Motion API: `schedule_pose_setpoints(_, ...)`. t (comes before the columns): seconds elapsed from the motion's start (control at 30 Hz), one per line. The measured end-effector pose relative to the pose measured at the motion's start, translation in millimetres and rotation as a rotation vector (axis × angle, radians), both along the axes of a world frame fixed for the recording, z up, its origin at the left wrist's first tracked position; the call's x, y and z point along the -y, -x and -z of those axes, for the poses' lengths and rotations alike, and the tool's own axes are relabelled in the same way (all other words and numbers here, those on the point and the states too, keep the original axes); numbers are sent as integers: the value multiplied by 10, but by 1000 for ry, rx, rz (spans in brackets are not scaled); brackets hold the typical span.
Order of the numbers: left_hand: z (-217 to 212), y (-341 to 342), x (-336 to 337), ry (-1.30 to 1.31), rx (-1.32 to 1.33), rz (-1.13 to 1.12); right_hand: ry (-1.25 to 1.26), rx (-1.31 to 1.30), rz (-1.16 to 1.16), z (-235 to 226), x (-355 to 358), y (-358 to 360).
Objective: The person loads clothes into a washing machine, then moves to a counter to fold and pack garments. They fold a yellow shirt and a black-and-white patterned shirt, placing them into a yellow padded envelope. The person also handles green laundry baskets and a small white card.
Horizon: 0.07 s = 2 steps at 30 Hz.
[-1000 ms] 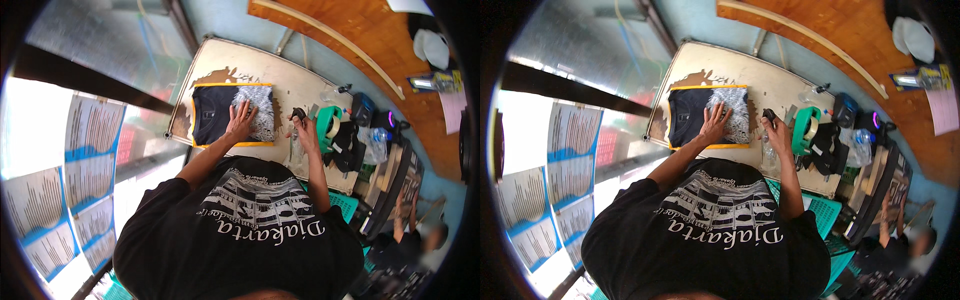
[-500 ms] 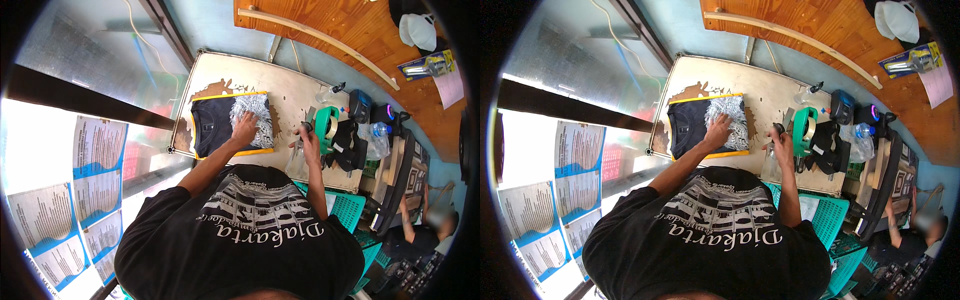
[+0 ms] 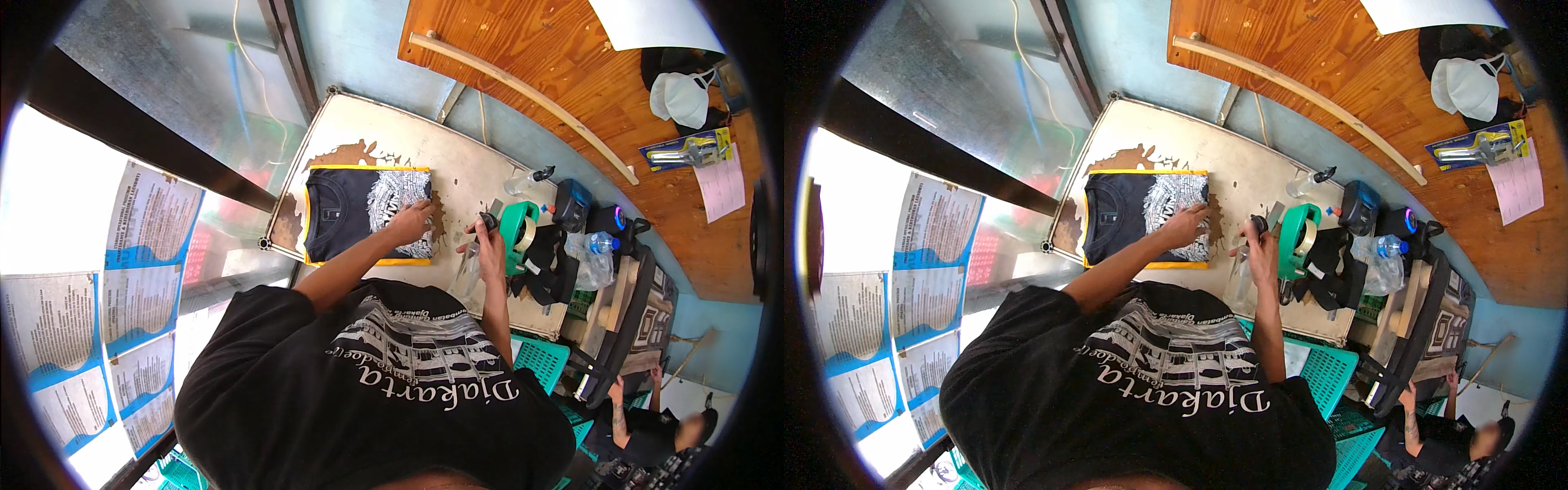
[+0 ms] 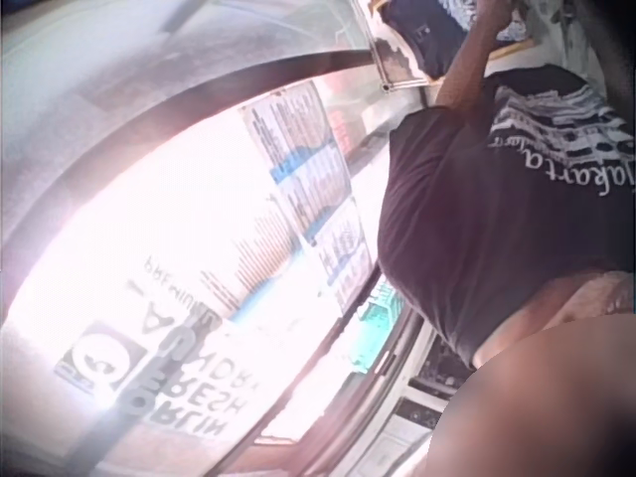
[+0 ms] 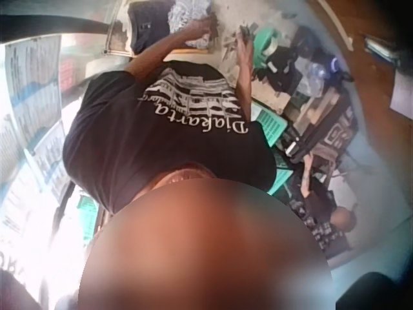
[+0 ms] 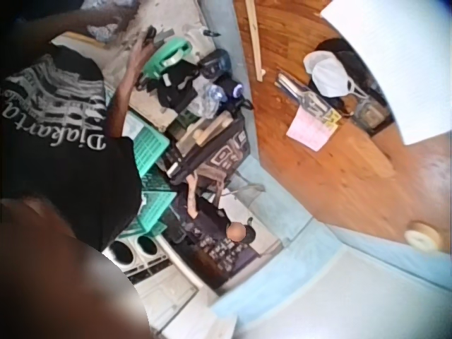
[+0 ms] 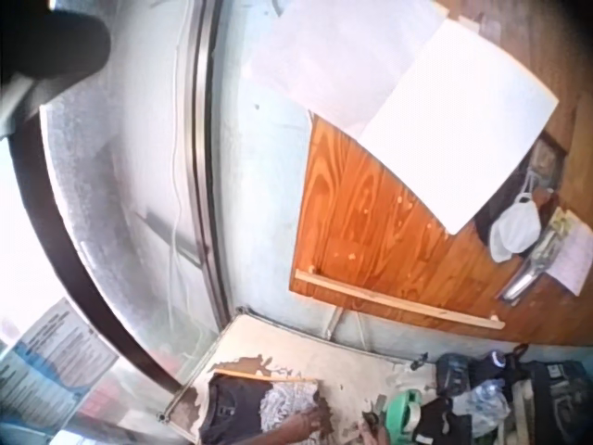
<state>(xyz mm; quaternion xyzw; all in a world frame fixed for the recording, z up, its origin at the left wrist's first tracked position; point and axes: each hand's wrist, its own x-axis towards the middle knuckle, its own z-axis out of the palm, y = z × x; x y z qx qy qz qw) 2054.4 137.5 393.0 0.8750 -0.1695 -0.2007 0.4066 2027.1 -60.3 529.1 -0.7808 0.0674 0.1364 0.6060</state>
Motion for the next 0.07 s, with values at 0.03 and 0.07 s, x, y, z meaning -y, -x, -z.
schedule_pose_setpoints(0.03,66,49,-145,184,-74,-31,-21,4,-32,44,-24,-41)
schedule_pose_setpoints(0.07,-3,172,-305,153,-128,-36,-41,2,-48,111,0,-55)
